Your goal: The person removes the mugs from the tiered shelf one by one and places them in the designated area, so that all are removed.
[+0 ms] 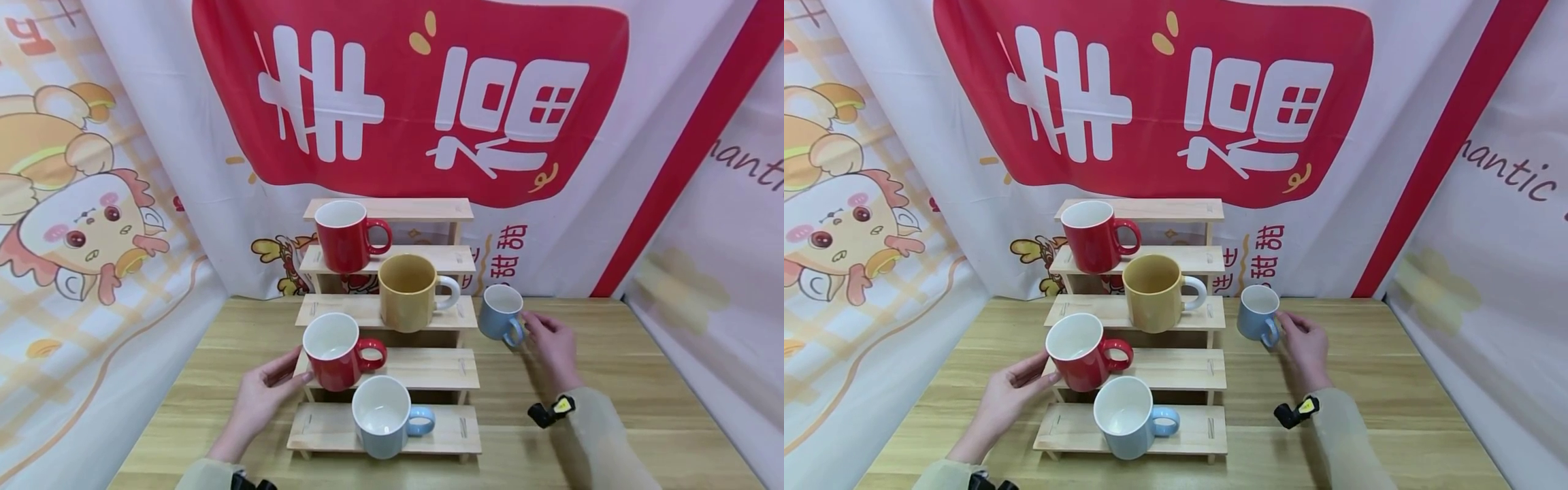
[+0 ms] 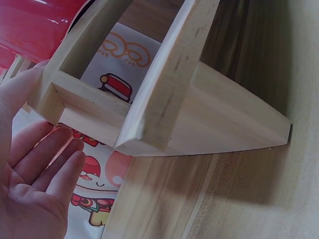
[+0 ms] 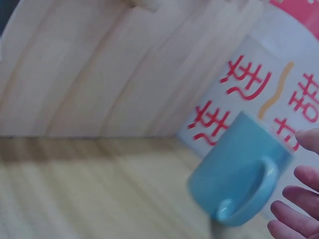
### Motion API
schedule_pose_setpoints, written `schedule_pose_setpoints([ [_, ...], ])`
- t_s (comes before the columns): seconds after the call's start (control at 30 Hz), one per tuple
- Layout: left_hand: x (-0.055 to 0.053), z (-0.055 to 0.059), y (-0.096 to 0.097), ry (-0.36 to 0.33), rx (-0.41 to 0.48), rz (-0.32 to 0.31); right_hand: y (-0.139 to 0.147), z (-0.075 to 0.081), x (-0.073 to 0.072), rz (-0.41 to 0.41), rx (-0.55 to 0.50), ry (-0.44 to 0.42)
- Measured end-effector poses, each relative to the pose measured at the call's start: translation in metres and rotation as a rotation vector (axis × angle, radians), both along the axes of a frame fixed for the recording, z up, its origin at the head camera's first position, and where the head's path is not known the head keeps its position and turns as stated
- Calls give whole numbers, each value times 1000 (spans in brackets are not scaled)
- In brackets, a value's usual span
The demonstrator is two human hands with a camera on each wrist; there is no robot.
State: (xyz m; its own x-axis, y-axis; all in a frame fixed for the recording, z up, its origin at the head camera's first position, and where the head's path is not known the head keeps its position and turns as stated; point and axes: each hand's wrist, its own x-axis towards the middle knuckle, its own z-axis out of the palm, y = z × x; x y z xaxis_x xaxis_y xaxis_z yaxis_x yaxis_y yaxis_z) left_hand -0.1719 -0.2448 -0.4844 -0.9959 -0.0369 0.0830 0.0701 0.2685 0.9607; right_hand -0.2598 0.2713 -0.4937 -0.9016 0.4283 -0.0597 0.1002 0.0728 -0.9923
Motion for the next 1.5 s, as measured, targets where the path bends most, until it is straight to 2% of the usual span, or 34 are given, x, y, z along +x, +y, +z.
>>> schedule_pose_setpoints([
  [0.27, 0, 2, 1, 12, 14, -11, 8, 48, -6, 29, 97, 64],
  [0.53, 1, 2, 1, -1, 19, -5, 3, 96, -6, 154, 234, 73],
  [0.77, 1, 3, 1, -2, 15, 0, -18, 136, -3, 270, 234, 104],
  [0.87, 1, 3, 0, 1, 16, -3, -33, 148, 0, 297, 237, 112],
  [1.0, 1, 1, 0, 9, 17, -9, -54, 160, 1, 333, 227, 166],
  [1.17, 0, 0, 0, 7, 13, -10, -78, 176, 0, 410, 217, 193],
  [1.5, 1, 2, 1, 4, -1, -8, -119, 208, -12, 518, 199, 241],
])
